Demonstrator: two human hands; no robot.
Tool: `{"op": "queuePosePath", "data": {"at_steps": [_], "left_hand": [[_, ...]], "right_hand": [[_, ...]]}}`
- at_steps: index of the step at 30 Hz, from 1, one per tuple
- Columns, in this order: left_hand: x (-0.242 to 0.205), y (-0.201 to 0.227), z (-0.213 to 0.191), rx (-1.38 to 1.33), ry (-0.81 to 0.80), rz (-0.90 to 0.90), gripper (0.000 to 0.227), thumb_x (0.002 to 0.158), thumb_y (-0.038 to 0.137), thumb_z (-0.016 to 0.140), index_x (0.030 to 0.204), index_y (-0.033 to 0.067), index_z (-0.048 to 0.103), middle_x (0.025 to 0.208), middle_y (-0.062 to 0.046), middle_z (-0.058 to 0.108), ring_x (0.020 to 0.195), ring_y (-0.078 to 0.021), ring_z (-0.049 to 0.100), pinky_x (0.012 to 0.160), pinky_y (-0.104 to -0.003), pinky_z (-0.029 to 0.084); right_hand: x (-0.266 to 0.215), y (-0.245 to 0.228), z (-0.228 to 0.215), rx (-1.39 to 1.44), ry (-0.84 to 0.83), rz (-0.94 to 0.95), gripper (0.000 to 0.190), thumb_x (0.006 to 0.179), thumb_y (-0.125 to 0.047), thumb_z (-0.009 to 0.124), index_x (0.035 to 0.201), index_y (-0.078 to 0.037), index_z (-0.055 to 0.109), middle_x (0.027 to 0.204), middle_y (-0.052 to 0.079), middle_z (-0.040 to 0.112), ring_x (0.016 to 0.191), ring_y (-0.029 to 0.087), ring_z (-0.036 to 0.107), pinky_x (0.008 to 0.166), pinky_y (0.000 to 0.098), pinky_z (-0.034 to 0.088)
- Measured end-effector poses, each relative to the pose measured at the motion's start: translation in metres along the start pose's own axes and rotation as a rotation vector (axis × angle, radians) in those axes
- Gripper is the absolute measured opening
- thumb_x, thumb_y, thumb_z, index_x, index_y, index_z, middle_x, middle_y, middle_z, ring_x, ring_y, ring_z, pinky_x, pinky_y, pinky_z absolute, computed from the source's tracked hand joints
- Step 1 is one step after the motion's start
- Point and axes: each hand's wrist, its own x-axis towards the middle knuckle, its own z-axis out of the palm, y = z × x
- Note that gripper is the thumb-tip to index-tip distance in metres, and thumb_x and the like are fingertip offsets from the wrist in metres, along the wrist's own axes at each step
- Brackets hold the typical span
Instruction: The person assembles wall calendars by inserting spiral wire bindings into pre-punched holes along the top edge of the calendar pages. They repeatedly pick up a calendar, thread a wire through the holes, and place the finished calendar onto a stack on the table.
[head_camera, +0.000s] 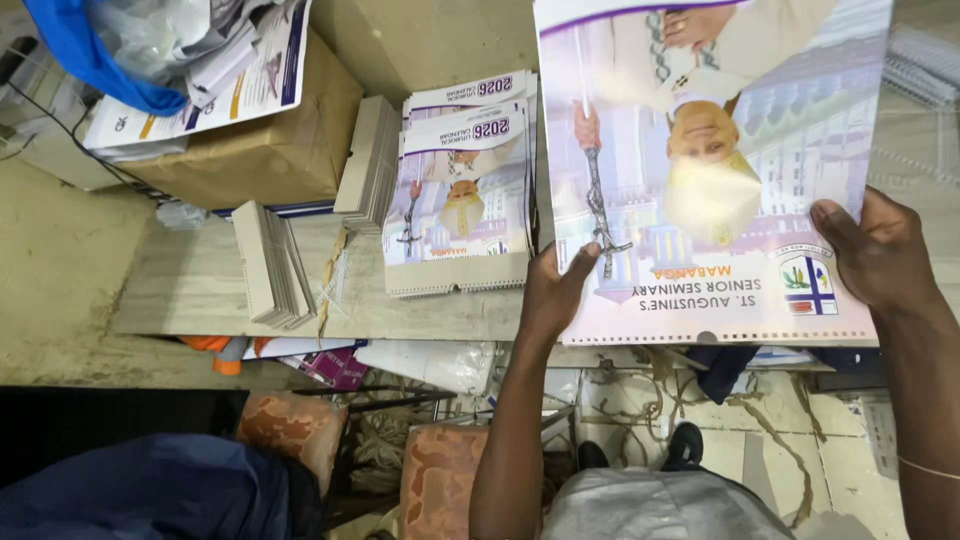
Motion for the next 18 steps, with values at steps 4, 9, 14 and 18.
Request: {"op": "queuePosePath", "data": {"at_steps": [4, 9, 14, 18], "left_hand": [[-0.049, -0.049, -0.023, -0.060, -0.168, -0.078, 0.051, 0.094, 0.046, 0.072, 0.128, 0.0077, 0.075, 0.124, -0.003, 0.077, 0.110, -0.0139, 0.068, 0.095, -0.031, 0.053], [-0.081, -0.121, -0.026, -0.281, -0.182, -0.192, 0.048, 0.098, 0.047, 0.079, 0.081, 0.0152, 0.046, 0.062, 0.001, 0.048, 0.087, -0.0433, 0.087, 0.051, -0.033, 0.056], [-0.083, -0.121, -0.023, -0.214, -0.078, -0.423, 0.054, 0.088, 0.046, 0.078, 0.112, -0.0014, 0.067, 0.089, -0.024, 0.081, 0.074, -0.0342, 0.084, 0.075, -0.039, 0.067], [-0.077, -0.140, -0.032, -0.285, -0.094, -0.424, 0.047, 0.092, 0.036, 0.079, 0.110, -0.0048, 0.065, 0.089, -0.026, 0.077, 0.079, -0.0421, 0.084, 0.055, -0.036, 0.067]], "right_hand": [[-0.002, 0.023, 0.002, 0.020, -0.026, 0.065, 0.025, 0.119, -0.019, 0.063, 0.136, 0.000, 0.067, 0.125, 0.006, 0.068, 0.102, 0.016, 0.060, 0.082, 0.0317, 0.049], [-0.027, -0.020, 0.016, 0.003, -0.137, 0.265, 0.038, 0.110, -0.026, 0.058, 0.137, -0.001, 0.066, 0.130, 0.017, 0.076, 0.109, 0.033, 0.073, 0.082, 0.0442, 0.055], [0.012, 0.023, -0.111, -0.617, -0.112, 0.095, 0.054, 0.099, -0.035, 0.068, 0.149, -0.016, 0.068, 0.141, 0.012, 0.076, 0.103, 0.035, 0.078, 0.094, 0.0443, 0.059], [0.075, 0.103, -0.232, -1.114, -0.229, -0.344, 0.098, 0.051, -0.045, 0.102, 0.141, -0.014, 0.078, 0.146, 0.015, 0.078, 0.142, 0.035, 0.071, 0.128, 0.0508, 0.052]]}}
